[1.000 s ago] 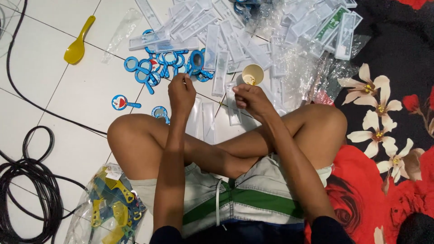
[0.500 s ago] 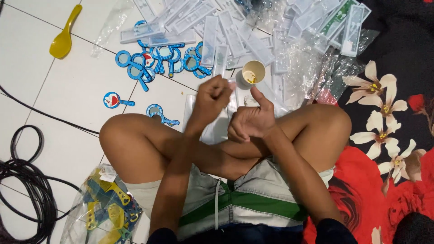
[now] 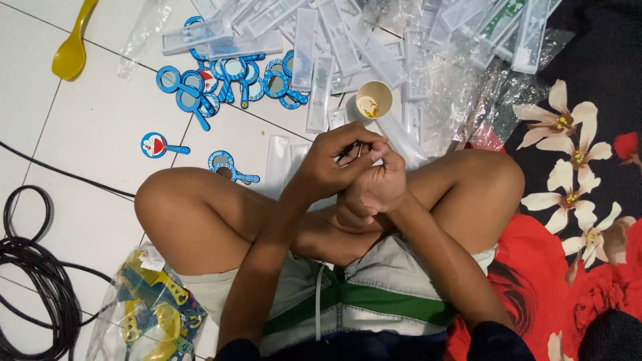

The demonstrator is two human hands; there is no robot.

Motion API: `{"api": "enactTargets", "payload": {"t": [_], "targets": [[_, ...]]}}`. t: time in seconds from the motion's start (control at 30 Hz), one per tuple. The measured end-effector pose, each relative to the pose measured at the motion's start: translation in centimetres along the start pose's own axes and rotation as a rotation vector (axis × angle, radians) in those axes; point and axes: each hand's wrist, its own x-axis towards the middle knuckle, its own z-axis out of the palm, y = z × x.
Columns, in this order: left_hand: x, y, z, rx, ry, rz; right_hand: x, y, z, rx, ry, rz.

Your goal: Assembling small plastic character components into finished merchandise while sitting on the floor.

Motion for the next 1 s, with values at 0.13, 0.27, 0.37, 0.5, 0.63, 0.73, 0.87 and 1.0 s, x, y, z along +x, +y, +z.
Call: {"api": "enactTargets", "payload": {"t": [0.13, 0.27, 0.37, 0.5, 0.63, 0.73, 0.87, 1.0], "targets": [[-0.3, 0.2, 0.4, 0.013, 0.011, 0.028, 0.2, 0.5, 0.2, 0.003, -0.007, -0.015], [-0.3, 0.7, 0.6, 0.019, -0.004, 0.060, 0.4, 0.9, 0.4, 0.002, -0.023, -0.035], [-0.3, 0.5, 0.7, 0.033, -0.009, 0.078, 0.6, 1.1, 0.6, 0.000, -0.032, -0.047], [-0.3, 0.5, 0.6, 0.027, -0.030, 0.079, 0.8, 1.2, 0.7, -0.001, -0.047, -0.063], [-0.3, 0.4, 0.4, 0.026, -0.035, 0.048, 1.1, 1.2, 1.2, -0.003, -0.057, -0.071], [-0.2, 0.4, 0.3, 0.007, -0.037, 0.037, 1.9, 0.8, 2.4, -0.004, -0.067, -0.079], [-0.1, 0.7, 0.3, -0.001, -0.042, 0.032, 3.3, -0.1, 4.7, 0.024, -0.071, -0.051], [-0.2, 0.9, 0.3, 0.001, -0.045, 0.033, 3.2, -0.3, 4.5, -0.058, -0.080, 0.038]]}}
